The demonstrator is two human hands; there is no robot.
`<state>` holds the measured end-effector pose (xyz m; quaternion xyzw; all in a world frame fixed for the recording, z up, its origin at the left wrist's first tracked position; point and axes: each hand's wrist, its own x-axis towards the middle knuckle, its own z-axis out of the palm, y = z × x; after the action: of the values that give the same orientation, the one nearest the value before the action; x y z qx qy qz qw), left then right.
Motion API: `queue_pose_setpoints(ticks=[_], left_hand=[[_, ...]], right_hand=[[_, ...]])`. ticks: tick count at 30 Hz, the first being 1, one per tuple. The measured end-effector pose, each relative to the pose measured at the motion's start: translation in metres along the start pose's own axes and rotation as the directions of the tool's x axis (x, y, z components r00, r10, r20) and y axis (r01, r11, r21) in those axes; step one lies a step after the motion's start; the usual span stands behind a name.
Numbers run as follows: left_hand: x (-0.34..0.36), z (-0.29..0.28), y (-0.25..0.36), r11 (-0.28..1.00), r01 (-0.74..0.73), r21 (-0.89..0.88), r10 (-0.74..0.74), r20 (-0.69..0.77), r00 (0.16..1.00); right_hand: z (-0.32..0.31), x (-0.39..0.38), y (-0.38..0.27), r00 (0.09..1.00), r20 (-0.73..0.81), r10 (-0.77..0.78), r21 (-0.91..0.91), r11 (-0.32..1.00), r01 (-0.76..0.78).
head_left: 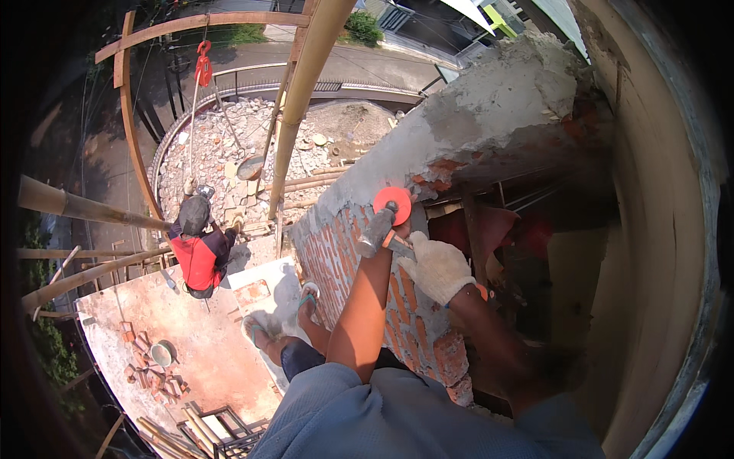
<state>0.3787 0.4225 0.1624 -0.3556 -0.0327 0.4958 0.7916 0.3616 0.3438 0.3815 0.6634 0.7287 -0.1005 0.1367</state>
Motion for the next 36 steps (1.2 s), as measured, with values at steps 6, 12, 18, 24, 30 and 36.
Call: queue_pose_setpoints(ticks=[6, 12, 18, 24, 30, 36], left_hand=[[0.008, -0.004, 0.001, 0.998, 0.051, 0.03, -0.051, -0.011, 0.999], [0.011, -0.013, 0.007, 0.997, 0.059, 0.053, -0.058, -0.003, 0.998], [0.009, -0.014, 0.012, 0.995, 0.076, 0.06, -0.074, -0.034, 0.997], [0.017, -0.01, 0.012, 0.995, 0.083, 0.063, -0.082, -0.017, 0.996], [0.019, -0.009, 0.008, 0.992, 0.1, 0.072, -0.098, -0.022, 0.995], [0.017, -0.015, 0.006, 0.992, 0.112, 0.056, -0.11, -0.03, 0.993]], right_hand=[[-0.009, -0.016, -0.008, 0.954, -0.022, -0.3, 0.134, 0.945, 0.3], [0.008, -0.001, 0.001, 0.968, 0.247, 0.05, -0.066, 0.997, -0.035], [0.005, 0.007, -0.006, 0.998, 0.01, -0.057, 0.109, 0.993, 0.055], [-0.006, 0.006, -0.012, 0.957, 0.248, -0.15, 0.052, 0.989, 0.141], [0.006, 0.007, 0.003, 0.981, 0.17, 0.092, 0.046, 0.994, -0.101], [0.005, 0.005, -0.004, 0.945, 0.08, -0.317, 0.228, 0.929, 0.292]])
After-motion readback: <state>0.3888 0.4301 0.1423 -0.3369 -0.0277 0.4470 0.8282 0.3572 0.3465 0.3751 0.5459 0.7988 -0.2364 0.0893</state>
